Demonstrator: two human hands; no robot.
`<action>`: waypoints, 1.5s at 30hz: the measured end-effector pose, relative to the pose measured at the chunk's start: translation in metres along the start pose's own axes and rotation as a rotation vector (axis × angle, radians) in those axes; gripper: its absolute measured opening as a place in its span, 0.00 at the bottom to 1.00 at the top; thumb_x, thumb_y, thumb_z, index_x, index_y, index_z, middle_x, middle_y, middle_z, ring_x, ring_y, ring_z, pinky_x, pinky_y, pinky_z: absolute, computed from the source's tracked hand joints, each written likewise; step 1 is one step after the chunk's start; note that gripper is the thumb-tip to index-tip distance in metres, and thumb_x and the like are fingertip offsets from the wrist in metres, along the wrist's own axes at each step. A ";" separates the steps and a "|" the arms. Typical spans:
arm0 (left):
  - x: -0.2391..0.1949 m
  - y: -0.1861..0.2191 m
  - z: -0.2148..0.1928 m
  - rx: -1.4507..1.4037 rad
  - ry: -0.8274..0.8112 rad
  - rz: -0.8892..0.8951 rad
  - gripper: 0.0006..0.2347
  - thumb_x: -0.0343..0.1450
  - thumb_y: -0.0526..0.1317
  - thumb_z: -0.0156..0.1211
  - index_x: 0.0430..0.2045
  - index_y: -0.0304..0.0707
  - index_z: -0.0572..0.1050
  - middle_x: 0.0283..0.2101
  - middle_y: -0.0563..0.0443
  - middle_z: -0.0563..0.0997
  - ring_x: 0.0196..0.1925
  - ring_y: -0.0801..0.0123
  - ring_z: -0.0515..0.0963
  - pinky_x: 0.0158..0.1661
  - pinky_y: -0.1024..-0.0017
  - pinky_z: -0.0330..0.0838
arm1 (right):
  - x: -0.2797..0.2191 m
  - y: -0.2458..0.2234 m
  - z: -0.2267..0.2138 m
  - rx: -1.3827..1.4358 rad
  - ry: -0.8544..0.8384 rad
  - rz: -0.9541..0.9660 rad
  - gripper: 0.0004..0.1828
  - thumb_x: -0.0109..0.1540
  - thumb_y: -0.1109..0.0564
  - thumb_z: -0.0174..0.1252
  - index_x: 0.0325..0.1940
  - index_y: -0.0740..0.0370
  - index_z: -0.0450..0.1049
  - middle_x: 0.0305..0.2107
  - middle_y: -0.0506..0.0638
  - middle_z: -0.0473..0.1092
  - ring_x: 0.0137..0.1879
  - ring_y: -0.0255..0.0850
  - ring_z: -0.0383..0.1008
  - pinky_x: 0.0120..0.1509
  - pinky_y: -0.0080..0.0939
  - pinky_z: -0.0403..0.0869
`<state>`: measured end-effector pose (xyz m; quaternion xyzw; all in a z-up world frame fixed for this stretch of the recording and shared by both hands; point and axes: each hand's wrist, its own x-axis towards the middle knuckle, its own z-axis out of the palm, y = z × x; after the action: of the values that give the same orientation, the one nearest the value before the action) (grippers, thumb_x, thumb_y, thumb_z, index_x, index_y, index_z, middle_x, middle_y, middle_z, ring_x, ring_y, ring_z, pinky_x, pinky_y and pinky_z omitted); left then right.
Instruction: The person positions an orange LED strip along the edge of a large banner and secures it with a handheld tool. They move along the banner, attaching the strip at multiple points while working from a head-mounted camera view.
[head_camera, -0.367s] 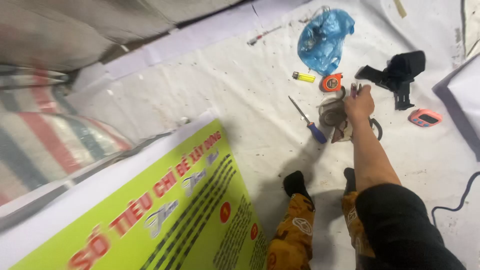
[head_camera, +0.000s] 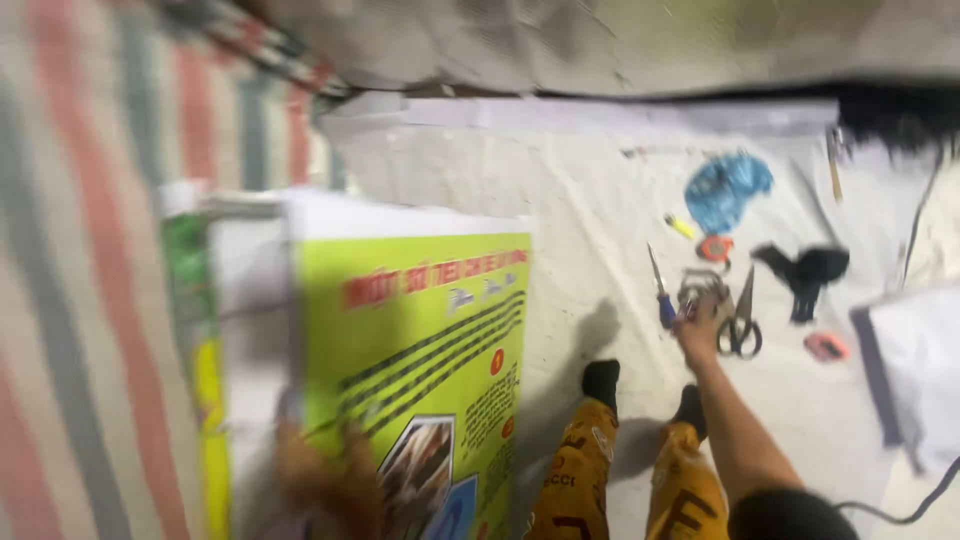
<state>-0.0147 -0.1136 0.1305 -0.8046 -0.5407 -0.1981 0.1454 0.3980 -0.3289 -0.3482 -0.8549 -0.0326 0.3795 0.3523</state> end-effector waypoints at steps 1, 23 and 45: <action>0.001 0.011 -0.011 0.016 -0.037 0.013 0.27 0.71 0.41 0.65 0.59 0.13 0.68 0.59 0.16 0.73 0.61 0.25 0.72 0.64 0.43 0.65 | -0.015 -0.005 0.009 0.105 -0.049 0.006 0.16 0.60 0.61 0.61 0.51 0.61 0.72 0.36 0.57 0.73 0.38 0.46 0.73 0.35 0.46 0.78; -0.158 -0.051 -0.160 -0.096 -0.231 -0.459 0.23 0.66 0.45 0.67 0.54 0.37 0.76 0.48 0.40 0.79 0.55 0.45 0.77 0.58 0.52 0.68 | -0.373 -0.424 -0.094 0.262 -0.925 -0.300 0.23 0.60 0.68 0.58 0.60 0.73 0.69 0.35 0.63 0.68 0.39 0.55 0.77 0.42 0.53 0.81; -0.175 -0.058 -0.131 -0.225 -0.291 -0.782 0.21 0.69 0.45 0.55 0.60 0.51 0.72 0.60 0.47 0.74 0.72 0.45 0.63 0.63 0.27 0.51 | -0.578 -0.380 0.026 -0.965 -0.953 -1.514 0.29 0.63 0.44 0.59 0.69 0.35 0.64 0.42 0.58 0.77 0.49 0.60 0.79 0.55 0.63 0.77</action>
<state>-0.1488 -0.2920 0.1634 -0.5695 -0.7948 -0.1803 -0.1068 0.0509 -0.2159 0.2394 -0.4205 -0.8520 0.3044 0.0678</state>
